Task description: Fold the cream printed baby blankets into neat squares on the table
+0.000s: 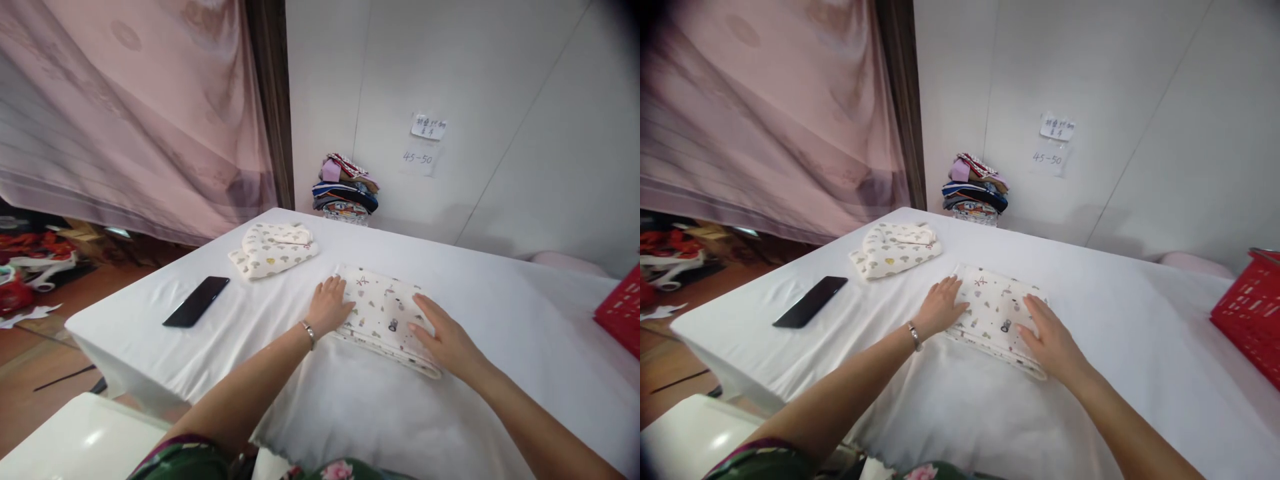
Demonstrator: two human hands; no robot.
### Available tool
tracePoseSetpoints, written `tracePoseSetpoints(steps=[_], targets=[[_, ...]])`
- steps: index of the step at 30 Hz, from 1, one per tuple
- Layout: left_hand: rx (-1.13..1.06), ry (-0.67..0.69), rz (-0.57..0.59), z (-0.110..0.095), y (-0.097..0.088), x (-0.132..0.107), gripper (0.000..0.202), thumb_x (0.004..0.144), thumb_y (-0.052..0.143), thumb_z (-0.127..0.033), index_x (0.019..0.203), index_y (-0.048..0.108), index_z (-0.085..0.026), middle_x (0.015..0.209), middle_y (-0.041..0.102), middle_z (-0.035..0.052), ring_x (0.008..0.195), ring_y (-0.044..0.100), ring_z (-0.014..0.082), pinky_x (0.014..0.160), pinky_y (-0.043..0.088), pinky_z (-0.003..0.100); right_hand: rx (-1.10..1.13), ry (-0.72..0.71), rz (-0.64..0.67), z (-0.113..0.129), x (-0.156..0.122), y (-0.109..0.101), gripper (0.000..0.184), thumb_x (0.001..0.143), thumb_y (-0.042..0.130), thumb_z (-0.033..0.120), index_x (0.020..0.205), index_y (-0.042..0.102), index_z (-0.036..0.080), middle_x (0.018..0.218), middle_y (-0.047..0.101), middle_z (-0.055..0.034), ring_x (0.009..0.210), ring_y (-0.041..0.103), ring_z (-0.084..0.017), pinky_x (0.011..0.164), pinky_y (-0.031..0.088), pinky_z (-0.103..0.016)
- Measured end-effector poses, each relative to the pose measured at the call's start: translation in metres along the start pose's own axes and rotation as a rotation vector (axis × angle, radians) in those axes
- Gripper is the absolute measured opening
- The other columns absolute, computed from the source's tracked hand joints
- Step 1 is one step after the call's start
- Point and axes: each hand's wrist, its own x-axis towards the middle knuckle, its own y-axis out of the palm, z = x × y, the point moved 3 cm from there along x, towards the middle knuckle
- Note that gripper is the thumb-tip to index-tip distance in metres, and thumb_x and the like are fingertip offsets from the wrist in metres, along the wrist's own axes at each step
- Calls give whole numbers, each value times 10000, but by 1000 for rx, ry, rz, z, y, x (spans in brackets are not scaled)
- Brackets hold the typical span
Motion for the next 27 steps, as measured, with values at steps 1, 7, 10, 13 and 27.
tracePoseSetpoints(steps=[1,7,10,13,27], targets=[[26,6,25,-1,6,2,576,801,436,-453,1286,383,-147,1406,313,124,1304,231,261,1052,172,434,-8,-54,38,3,7,9,610,813,422,524,1360,318,274,1450,224,0,1318,196,-254,1064,213,-415],[23,-12,142,11,25,-3,650,831,287,-555,1361,283,-178,1468,163,79,1344,105,250,1048,172,468,-159,-90,259,-19,19,59,611,857,294,557,1379,282,239,1462,140,-14,1343,72,-225,1083,49,-464],[-9,-20,144,13,25,-5,646,831,304,-547,1366,275,-186,1472,148,75,1348,83,249,1051,158,470,-153,-83,258,-25,16,63,608,855,295,564,1378,283,254,1462,130,3,1344,57,-216,1085,34,-461],[-117,-56,166,16,22,-3,641,812,369,-529,1359,287,-204,1471,149,66,1347,94,250,1050,177,457,-58,-50,247,-30,19,55,571,840,346,553,1329,383,261,1451,196,2,1342,94,-221,1087,65,-459],[-787,-589,294,55,13,44,672,707,548,-537,1224,402,-134,1165,571,137,937,602,222,720,477,268,793,678,-122,-87,31,24,836,688,635,474,1379,236,226,1357,397,-109,1146,482,-231,872,470,-332]])
